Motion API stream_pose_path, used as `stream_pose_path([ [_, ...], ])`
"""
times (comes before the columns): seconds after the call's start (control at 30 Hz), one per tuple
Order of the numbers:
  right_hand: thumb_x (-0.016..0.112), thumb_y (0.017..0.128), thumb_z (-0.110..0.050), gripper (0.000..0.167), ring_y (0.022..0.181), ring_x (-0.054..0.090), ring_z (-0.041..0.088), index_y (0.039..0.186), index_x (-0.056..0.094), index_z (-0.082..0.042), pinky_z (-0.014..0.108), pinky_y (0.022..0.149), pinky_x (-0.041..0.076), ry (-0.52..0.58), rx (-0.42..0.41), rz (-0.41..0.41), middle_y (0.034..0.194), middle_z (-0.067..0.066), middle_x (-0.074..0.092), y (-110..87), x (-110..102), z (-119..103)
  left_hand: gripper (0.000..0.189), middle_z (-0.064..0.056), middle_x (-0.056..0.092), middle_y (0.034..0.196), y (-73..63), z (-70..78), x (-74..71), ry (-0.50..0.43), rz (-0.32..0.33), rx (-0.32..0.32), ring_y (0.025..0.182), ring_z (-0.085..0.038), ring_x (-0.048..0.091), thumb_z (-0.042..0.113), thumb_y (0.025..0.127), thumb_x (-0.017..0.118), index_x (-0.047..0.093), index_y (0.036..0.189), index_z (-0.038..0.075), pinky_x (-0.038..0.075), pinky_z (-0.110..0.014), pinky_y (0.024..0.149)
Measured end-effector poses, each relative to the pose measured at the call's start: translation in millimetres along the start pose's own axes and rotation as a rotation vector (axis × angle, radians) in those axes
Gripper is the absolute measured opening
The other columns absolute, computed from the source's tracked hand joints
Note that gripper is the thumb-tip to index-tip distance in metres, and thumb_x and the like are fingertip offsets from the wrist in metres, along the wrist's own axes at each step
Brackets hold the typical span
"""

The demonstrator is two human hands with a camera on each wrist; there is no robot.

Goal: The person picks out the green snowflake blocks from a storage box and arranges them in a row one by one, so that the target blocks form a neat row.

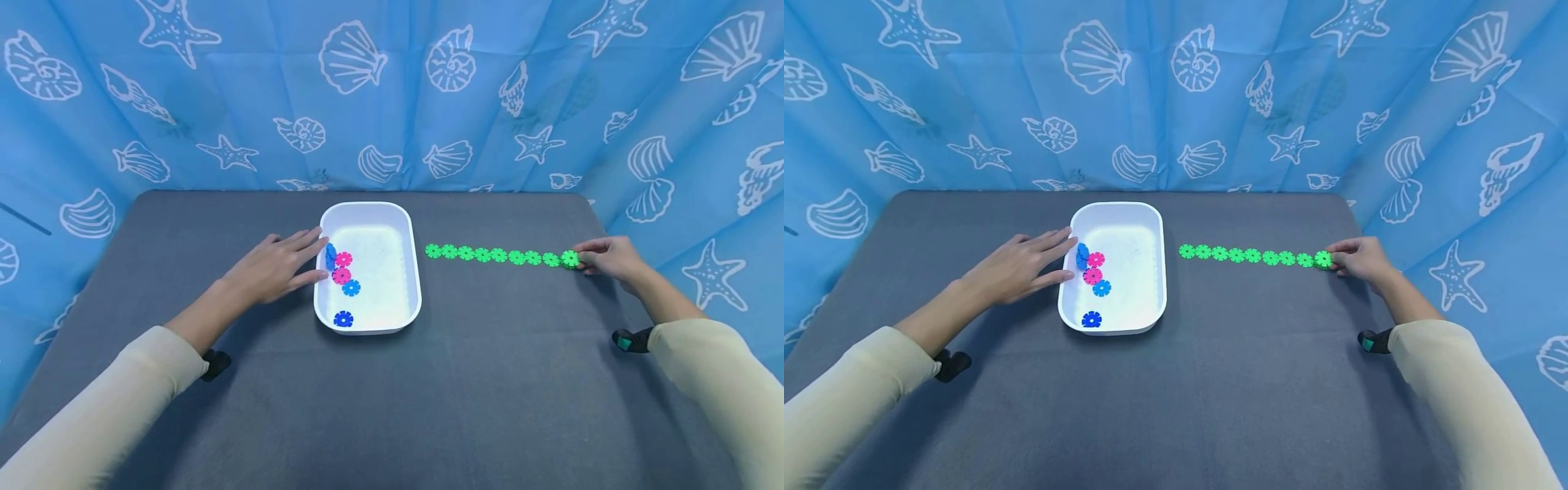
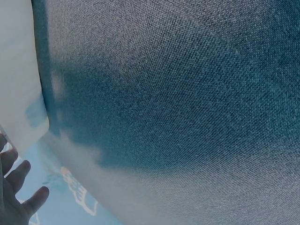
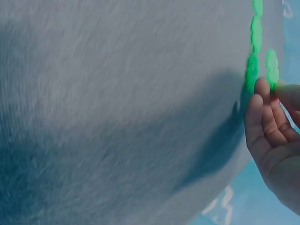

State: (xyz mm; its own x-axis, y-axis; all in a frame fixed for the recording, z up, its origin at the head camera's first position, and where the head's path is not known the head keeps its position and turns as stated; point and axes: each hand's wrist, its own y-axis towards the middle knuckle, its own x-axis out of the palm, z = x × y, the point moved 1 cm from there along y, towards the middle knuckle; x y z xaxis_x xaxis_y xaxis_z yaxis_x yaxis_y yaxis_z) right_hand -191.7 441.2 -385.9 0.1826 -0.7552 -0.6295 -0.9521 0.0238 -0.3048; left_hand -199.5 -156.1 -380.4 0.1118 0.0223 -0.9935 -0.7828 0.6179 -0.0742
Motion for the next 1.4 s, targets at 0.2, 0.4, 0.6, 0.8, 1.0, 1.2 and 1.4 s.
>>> stream_pose_path([
  [0.2,0.049,0.102,-0.003,0.038,0.071,0.065,0.002,0.130,0.049,0.022,0.027,0.067,0.059,-0.013,0.041,0.077,0.083,-0.003,0.071,-2.0,-9.6,19.8,0.075,-0.015,0.026,0.162,-0.3,0.3,-0.1,-0.010,-0.008,-0.004,0.146,-0.035,0.030,0.058,0.099,0.049,0.030,0.157,0.014,0.032,-0.065,0.108],
  [0.4,0.048,0.102,-0.004,0.038,0.068,0.064,0.001,0.130,0.050,0.021,0.027,0.065,0.058,-0.022,0.087,0.117,0.079,-0.005,0.070,-0.8,-12.7,32.5,0.076,-0.014,0.025,0.163,0.2,1.1,0.0,-0.009,-0.019,-0.008,0.147,-0.035,0.029,0.060,0.099,0.047,0.029,0.158,0.014,0.032,-0.065,0.109],
  [0.6,0.048,0.101,-0.004,0.037,0.068,0.064,0.001,0.128,0.052,0.021,0.027,0.064,0.058,-0.039,0.086,0.125,0.079,-0.003,0.070,1.5,-12.3,33.0,0.076,-0.014,0.024,0.163,0.1,0.5,0.1,-0.005,-0.016,-0.003,0.147,-0.035,0.029,0.061,0.100,0.045,0.028,0.158,0.015,0.032,-0.065,0.108],
  [0.8,0.047,0.102,-0.003,0.037,0.069,0.063,0.002,0.127,0.051,0.023,0.027,0.064,0.058,-0.042,0.082,0.099,0.079,-0.002,0.070,0.3,-14.7,32.3,0.076,-0.014,0.025,0.162,0.8,0.5,0.8,-0.010,-0.012,-0.002,0.147,-0.035,0.029,0.060,0.099,0.046,0.029,0.158,0.014,0.032,-0.065,0.108],
  [1.0,0.043,0.104,-0.010,0.042,0.068,0.064,0.002,0.128,0.048,0.024,0.028,0.066,0.059,-0.028,0.088,0.105,0.082,-0.003,0.069,-3.0,-14.7,27.6,0.076,-0.014,0.025,0.162,1.2,0.7,1.2,-0.013,-0.013,-0.008,0.147,-0.036,0.029,0.059,0.099,0.047,0.029,0.158,0.015,0.031,-0.065,0.109],
  [1.2,0.044,0.103,-0.016,0.044,0.066,0.063,0.006,0.123,0.052,0.022,0.031,0.060,0.057,-0.194,0.036,0.162,0.087,0.019,0.069,-1.7,-15.7,18.1,0.077,-0.014,0.025,0.162,1.0,-0.2,1.5,-0.017,-0.020,-0.015,0.147,-0.036,0.029,0.058,0.099,0.050,0.029,0.158,0.015,0.031,-0.065,0.109],
  [1.4,0.045,0.104,-0.025,0.046,0.074,0.063,0.030,0.119,0.060,0.016,0.035,0.056,0.048,-0.392,-0.122,0.233,0.101,0.035,0.064,0.8,-21.8,-8.2,0.076,-0.014,0.026,0.162,1.0,-0.6,-0.9,-0.026,-0.021,-0.001,0.147,-0.035,0.029,0.058,0.098,0.051,0.031,0.157,0.014,0.032,-0.064,0.109],
])
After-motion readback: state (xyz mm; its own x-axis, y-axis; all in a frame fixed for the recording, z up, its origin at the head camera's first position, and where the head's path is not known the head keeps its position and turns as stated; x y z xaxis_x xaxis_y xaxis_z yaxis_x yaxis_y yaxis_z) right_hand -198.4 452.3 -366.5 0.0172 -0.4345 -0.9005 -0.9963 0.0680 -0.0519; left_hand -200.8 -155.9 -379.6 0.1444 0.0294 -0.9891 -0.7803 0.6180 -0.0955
